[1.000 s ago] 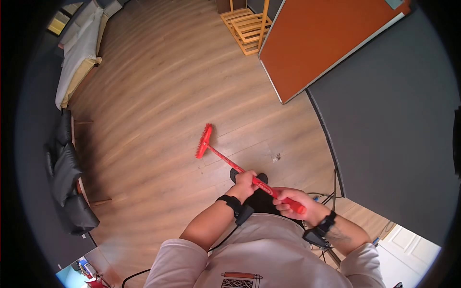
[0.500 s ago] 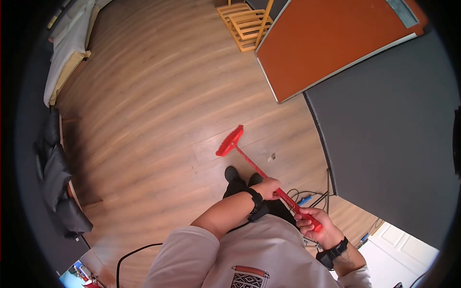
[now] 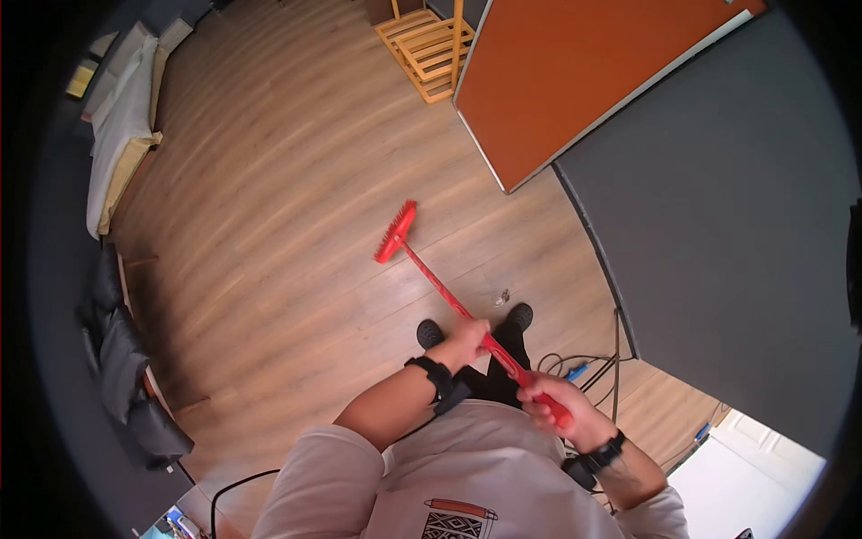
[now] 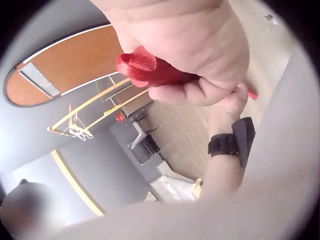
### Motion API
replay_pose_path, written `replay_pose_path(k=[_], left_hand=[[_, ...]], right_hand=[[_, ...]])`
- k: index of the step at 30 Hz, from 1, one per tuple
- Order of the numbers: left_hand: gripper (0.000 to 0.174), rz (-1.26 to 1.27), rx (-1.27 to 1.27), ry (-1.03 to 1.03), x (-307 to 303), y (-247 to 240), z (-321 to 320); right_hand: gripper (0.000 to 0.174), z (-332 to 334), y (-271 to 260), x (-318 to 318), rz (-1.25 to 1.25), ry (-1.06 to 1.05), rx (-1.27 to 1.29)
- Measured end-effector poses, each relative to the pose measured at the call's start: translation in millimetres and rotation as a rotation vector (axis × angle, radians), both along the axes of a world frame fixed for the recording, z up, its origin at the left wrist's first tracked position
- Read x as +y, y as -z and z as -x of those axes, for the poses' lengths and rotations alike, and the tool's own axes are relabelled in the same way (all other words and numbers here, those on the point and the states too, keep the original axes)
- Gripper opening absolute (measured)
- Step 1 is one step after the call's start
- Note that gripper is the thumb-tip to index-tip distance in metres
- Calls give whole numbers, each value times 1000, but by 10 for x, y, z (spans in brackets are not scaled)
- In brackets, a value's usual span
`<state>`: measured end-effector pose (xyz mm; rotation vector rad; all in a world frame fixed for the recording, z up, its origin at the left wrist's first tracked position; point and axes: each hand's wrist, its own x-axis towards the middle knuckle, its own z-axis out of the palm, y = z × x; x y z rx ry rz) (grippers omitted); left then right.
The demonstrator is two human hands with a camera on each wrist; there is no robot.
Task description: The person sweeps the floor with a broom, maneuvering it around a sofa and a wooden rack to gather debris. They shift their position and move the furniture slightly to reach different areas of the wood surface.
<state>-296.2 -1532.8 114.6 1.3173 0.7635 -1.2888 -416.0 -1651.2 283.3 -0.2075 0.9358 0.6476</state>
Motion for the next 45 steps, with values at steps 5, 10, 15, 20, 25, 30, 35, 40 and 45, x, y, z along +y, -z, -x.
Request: replay_pose_path(k=[5, 10, 15, 20, 25, 30, 35, 40, 45], left_hand=[[6, -263, -37, 117, -445, 438, -86], [6, -205, 124, 103, -1101, 759, 572], [8, -146, 218, 137, -1721, 452, 1018], [8, 141, 296, 203, -1768, -105, 1025], [10, 258, 430, 79, -1693, -285, 999], [11, 60, 406, -305, -1892, 11, 1002], [6, -54, 378, -333, -2200, 95, 1137], [8, 28, 475, -135, -2519, 195, 1215], [10, 72, 490, -88, -2810, 233, 1189]], right_hand=[[12, 32, 472, -228, -34, 168, 105], [13, 418, 272, -895, -216, 381, 275], [16, 789, -39, -1378, -124, 362, 341], [13, 859, -485, -1762, -1, 171, 233], [8, 796, -622, -1984, 110, -137, 116], [10, 577, -96, -2230, -165, -30, 198], [14, 382, 203, -2398, -297, -21, 168], [11, 482, 196, -2709, -296, 105, 268], [3, 427, 65, -2794, -19, -23, 281]])
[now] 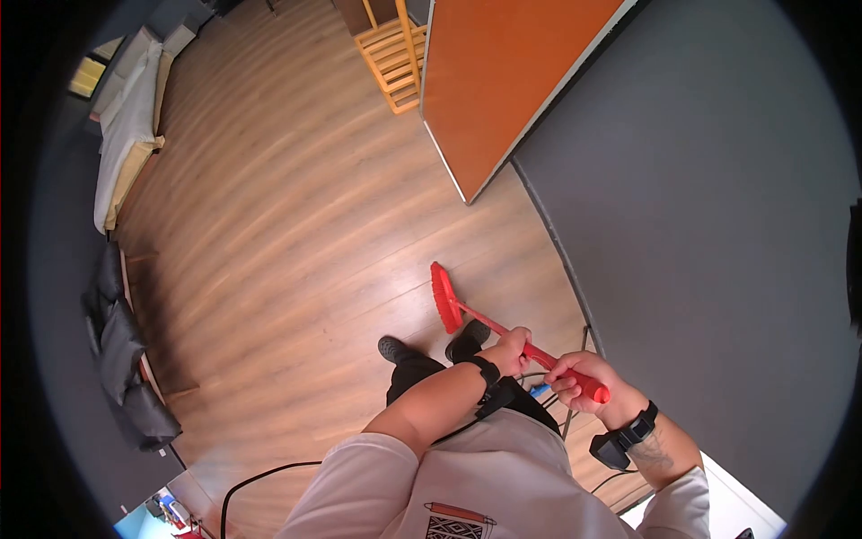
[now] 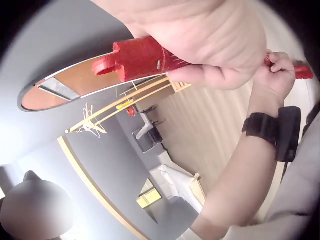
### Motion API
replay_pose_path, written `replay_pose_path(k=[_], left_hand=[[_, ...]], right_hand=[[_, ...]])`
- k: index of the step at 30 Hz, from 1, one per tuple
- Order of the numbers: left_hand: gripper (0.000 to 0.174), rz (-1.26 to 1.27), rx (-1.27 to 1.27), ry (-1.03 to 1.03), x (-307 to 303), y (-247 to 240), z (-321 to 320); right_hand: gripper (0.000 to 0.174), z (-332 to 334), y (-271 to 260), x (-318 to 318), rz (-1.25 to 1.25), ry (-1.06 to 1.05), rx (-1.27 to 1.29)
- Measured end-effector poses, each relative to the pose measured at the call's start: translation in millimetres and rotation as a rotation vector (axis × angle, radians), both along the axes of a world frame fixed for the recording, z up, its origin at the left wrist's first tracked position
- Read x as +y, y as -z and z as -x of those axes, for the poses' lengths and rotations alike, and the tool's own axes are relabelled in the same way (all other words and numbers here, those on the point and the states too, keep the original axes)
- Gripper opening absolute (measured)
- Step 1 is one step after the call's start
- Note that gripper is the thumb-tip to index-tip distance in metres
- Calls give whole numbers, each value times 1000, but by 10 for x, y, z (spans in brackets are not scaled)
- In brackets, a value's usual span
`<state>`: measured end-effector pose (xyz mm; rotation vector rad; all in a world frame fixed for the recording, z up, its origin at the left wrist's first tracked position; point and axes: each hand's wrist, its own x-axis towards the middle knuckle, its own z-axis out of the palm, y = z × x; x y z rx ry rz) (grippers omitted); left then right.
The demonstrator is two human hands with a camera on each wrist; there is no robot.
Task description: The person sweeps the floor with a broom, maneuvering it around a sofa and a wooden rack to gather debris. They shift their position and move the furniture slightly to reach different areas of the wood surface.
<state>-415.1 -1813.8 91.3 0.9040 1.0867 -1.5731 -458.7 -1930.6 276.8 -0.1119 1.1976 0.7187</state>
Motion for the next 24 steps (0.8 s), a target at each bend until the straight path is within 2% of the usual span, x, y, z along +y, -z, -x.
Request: replay_pose_path(k=[4, 8, 11, 14, 17, 20, 22, 24], left_hand=[[12, 22, -3, -18, -115, -29, -8], [11, 65, 29, -21, -246, -2, 16], [11, 15, -24, 10, -293, -312, -73], [13, 97, 81, 48, -193, -436, -112], [14, 372, 133, 178, 36, -547, -186], [14, 335, 50, 137, 203, -938, -434], [14, 338, 74, 116, 296, -936, -563], [15, 269, -2, 88, 385, -846, -704]], right_hand=[[2, -6, -31, -51, 64, -17, 44], [5, -13, -154, -116, 170, -129, 34], [4, -3, -278, -170, 150, -159, 28], [4, -57, -592, -147, 175, -243, -2], [12, -114, -889, 33, 258, -433, -125], [16, -279, -1041, 175, 277, -476, -145], [17, -407, -1092, 220, 282, -501, -164], [19, -489, -993, 272, 243, -410, -242]])
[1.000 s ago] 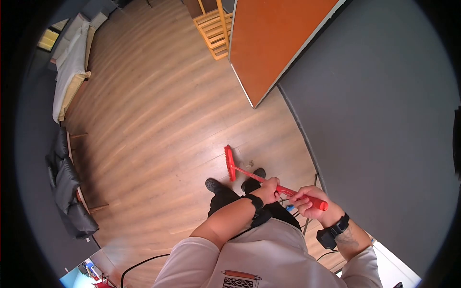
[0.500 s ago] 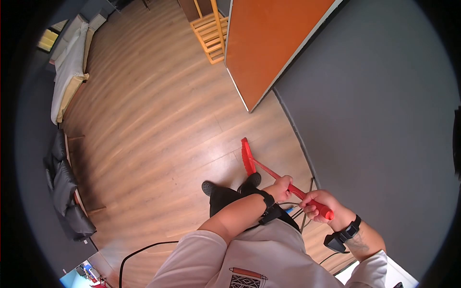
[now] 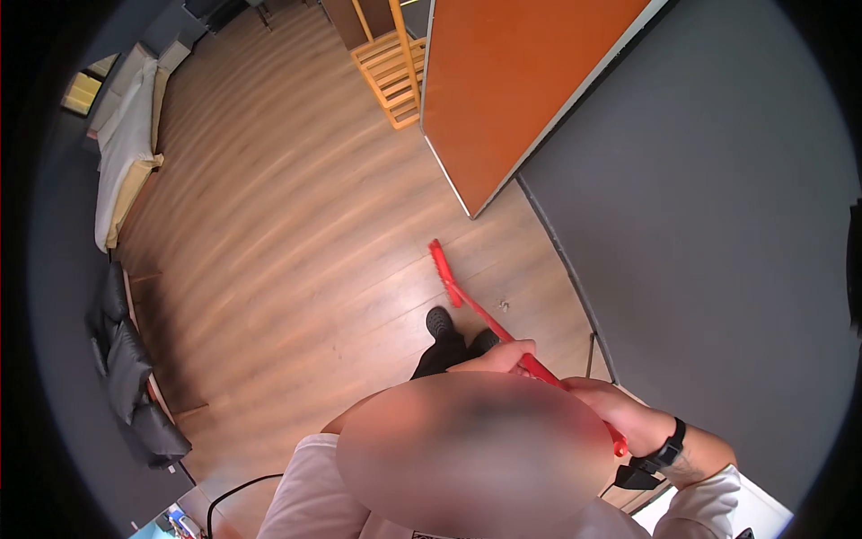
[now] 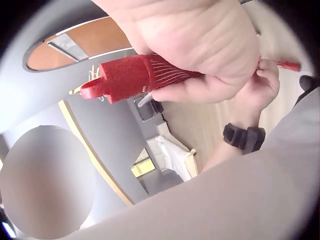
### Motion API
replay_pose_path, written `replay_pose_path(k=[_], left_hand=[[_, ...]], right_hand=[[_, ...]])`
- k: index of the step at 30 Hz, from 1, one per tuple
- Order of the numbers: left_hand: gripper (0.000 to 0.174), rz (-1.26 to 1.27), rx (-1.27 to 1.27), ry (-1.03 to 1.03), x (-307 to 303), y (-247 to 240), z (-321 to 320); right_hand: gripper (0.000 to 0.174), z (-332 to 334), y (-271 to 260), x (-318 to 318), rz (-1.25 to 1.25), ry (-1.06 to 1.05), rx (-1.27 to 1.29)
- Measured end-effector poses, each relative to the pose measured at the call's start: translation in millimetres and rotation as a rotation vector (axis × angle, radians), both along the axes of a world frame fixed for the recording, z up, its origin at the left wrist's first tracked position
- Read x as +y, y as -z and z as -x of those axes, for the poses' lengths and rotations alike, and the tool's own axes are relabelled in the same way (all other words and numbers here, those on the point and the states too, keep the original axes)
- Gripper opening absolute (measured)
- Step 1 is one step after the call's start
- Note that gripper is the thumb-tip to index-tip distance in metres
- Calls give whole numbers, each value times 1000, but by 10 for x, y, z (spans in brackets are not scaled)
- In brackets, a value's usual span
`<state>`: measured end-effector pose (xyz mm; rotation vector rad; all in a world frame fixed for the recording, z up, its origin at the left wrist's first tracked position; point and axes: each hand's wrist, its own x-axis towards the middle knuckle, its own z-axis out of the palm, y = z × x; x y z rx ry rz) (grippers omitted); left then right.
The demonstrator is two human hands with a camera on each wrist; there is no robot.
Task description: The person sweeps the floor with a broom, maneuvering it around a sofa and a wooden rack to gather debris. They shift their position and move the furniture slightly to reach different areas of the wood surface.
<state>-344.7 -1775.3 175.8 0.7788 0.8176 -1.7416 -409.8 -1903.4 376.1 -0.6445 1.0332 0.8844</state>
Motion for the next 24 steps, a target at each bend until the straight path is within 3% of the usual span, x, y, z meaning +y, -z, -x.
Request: replay_pose_path(k=[2, 4, 8, 10, 12, 14, 16, 20, 22, 24], left_hand=[[13, 15, -2, -10, 126, 174, -101], [10, -132, -147, -116, 208, 374, -203], [11, -290, -52, -318, 321, 705, -562], [14, -271, -27, -266, 414, 939, -733], [11, -270, -330, 59, 464, 1101, -837], [8, -149, -325, 290, 439, 1179, -978], [8, -66, -331, 342, 345, 1133, -916], [9, 135, -321, 396, 129, 1218, -569], [3, -102, -174, 371, -19, 1228, -355], [6, -121, -139, 351, -75, 989, -254]], right_hand=[[19, -55, 154, 86, -11, 31, 9], [16, -66, 482, 189, -205, 233, 13], [14, -78, 1091, 483, -498, 609, -12], [14, -90, 1294, 601, -533, 669, -15], [14, -130, 1309, 722, -472, 744, 96], [14, -126, 1208, 763, -467, 829, 124], [16, -162, 1025, 743, -609, 1040, 186], [18, 9, 848, 614, -598, 1168, 221], [17, 109, 718, 522, -614, 1188, 230], [13, 179, 576, 435, -454, 1001, 205]])
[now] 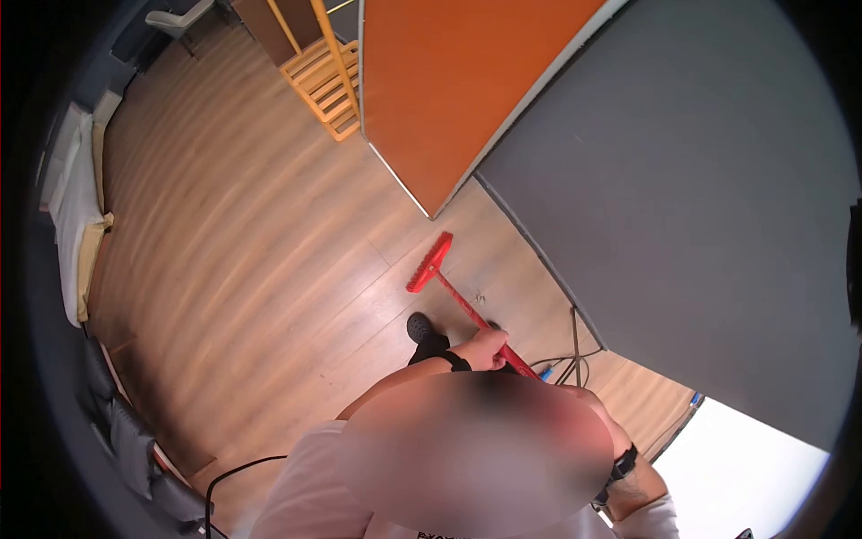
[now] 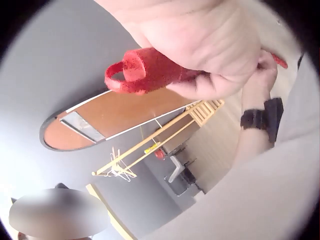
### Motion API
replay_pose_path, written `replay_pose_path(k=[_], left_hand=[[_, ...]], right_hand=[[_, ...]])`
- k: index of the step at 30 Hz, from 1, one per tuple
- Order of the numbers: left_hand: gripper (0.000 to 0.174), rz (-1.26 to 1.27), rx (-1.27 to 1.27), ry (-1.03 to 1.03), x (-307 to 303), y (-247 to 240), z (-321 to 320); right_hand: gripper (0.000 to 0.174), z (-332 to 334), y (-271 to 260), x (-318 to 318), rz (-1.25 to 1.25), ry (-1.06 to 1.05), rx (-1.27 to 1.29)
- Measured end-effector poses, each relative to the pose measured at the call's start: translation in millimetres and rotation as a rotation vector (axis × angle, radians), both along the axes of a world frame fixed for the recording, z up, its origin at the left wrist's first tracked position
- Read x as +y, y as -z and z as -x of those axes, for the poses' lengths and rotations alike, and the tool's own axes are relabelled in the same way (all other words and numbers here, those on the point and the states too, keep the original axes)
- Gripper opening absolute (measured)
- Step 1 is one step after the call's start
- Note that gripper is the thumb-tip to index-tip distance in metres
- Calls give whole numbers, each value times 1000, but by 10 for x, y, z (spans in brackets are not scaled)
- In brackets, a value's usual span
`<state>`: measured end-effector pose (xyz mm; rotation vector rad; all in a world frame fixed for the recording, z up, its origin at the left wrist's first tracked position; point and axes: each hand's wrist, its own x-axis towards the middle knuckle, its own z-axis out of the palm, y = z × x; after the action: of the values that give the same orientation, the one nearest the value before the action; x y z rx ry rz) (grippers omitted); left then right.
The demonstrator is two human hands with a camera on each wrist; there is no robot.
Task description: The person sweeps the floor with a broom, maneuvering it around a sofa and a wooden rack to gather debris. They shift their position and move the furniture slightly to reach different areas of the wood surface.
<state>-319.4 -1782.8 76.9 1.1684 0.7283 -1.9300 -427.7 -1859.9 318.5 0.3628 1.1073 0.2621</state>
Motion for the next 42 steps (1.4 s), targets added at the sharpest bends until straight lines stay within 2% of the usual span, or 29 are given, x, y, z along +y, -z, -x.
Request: replay_pose_path(k=[1, 2, 4, 5, 8, 10, 12, 13, 15, 17, 22, 29, 36, 39, 42], left_hand=[[6, 14, 31, -26, 2, -75, 54], [7, 30, 61, -50, 0, -137, 114], [9, 15, 59, -78, -86, -370, 168], [12, 6, 95, -67, -151, -484, 149], [16, 2, 153, -54, -335, -553, 128], [17, -45, 148, -7, -453, -507, 151], [17, -101, 116, 35, -609, -464, 239], [16, -100, 108, 59, -695, -378, 298], [20, -48, 179, 62, -869, -101, 446], [19, -64, 148, 26, -1101, -33, 582], [14, -9, 104, -78, -1759, -74, 795], [12, 3, 150, -222, -2406, -42, 1074], [9, 66, 169, -302, -2959, -27, 1222], [11, 17, 129, -311, -3162, -195, 1229], [12, 71, 173, -313, -3303, -147, 1246]], right_hand=[[10, 17, -58, -52, 51, -105, 1], [10, 55, -88, -108, 51, -90, 2], [9, 141, -151, -259, 204, -349, -57], [10, 149, -193, -374, 240, -381, -73], [11, 229, -95, -658, 89, -151, -100], [12, 250, -23, -760, 136, -153, -151], [20, 326, 147, -888, 5, -26, -153], [15, 333, 182, -990, -16, -11, -118], [13, 311, 192, -1253, -23, -44, -77], [9, 366, 203, -1447, 7, -101, -21], [5, 485, 127, -2084, 134, -153, 28], [20, 652, 34, -2538, 251, -200, 42], [18, 701, -86, -2985, 219, -136, 64], [15, 754, -113, -3079, 297, -161, 94], [13, 754, -135, -3112, 357, -181, 92]])
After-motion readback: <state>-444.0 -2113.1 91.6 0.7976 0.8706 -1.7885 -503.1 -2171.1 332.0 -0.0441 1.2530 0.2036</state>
